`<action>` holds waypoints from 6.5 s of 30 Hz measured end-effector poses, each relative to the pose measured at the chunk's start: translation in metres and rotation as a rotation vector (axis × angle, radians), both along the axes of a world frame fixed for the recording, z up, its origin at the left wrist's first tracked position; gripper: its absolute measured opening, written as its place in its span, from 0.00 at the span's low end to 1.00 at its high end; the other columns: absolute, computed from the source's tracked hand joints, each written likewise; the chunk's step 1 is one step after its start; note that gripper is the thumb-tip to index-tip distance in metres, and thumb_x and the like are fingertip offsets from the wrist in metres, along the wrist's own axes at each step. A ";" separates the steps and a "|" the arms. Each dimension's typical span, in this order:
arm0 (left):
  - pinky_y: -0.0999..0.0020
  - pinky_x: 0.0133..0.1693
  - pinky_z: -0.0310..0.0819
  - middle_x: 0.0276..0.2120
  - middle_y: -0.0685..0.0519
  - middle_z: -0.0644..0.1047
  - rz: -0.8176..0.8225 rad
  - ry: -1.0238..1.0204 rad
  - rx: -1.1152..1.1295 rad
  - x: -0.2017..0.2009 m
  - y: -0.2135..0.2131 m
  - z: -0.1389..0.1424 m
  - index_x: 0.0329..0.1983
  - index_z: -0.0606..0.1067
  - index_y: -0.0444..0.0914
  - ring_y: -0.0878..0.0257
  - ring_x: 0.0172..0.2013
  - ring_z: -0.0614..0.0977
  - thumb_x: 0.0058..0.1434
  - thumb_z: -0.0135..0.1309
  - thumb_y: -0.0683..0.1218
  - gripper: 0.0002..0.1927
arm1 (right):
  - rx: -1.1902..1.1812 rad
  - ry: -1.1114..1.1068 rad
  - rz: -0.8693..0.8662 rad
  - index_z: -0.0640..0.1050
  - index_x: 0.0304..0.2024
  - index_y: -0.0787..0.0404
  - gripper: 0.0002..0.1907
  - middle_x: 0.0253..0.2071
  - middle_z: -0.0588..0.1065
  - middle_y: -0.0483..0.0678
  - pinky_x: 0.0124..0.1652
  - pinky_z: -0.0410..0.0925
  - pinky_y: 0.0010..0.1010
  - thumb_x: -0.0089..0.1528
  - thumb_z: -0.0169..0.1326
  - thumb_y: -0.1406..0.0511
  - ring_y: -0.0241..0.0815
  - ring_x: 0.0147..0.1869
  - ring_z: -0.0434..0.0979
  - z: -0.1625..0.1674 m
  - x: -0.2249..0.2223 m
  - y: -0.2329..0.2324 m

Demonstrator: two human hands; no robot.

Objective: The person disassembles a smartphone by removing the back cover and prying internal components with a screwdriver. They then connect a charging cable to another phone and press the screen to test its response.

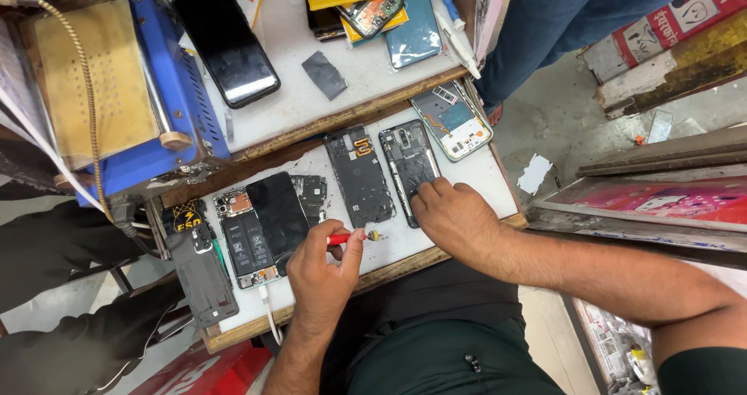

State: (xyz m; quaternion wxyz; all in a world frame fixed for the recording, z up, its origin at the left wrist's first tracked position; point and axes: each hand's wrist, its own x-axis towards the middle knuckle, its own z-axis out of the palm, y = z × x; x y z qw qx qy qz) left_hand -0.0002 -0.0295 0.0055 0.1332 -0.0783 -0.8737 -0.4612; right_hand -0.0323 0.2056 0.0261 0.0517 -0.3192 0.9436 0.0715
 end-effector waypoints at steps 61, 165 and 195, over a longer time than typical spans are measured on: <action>0.63 0.35 0.78 0.34 0.52 0.80 -0.123 0.091 0.026 0.012 0.020 -0.006 0.50 0.73 0.37 0.57 0.33 0.84 0.61 0.68 0.44 0.18 | -0.548 -0.215 -0.300 0.80 0.40 0.59 0.08 0.40 0.79 0.49 0.46 0.72 0.44 0.61 0.57 0.63 0.53 0.50 0.78 0.005 -0.009 0.023; 0.61 0.40 0.79 0.35 0.50 0.82 -0.037 0.027 0.086 0.043 0.010 -0.042 0.50 0.72 0.36 0.54 0.37 0.85 0.60 0.68 0.42 0.19 | -0.396 -0.158 -0.034 0.84 0.37 0.50 0.08 0.36 0.75 0.42 0.39 0.71 0.38 0.54 0.61 0.65 0.46 0.43 0.76 -0.016 -0.016 -0.005; 0.64 0.42 0.81 0.37 0.48 0.82 -0.005 -0.005 0.143 0.039 0.006 -0.042 0.50 0.73 0.35 0.56 0.38 0.86 0.60 0.67 0.41 0.19 | -0.343 -0.025 -0.187 0.81 0.35 0.59 0.08 0.36 0.74 0.48 0.37 0.72 0.39 0.56 0.61 0.62 0.49 0.42 0.75 -0.013 0.011 -0.032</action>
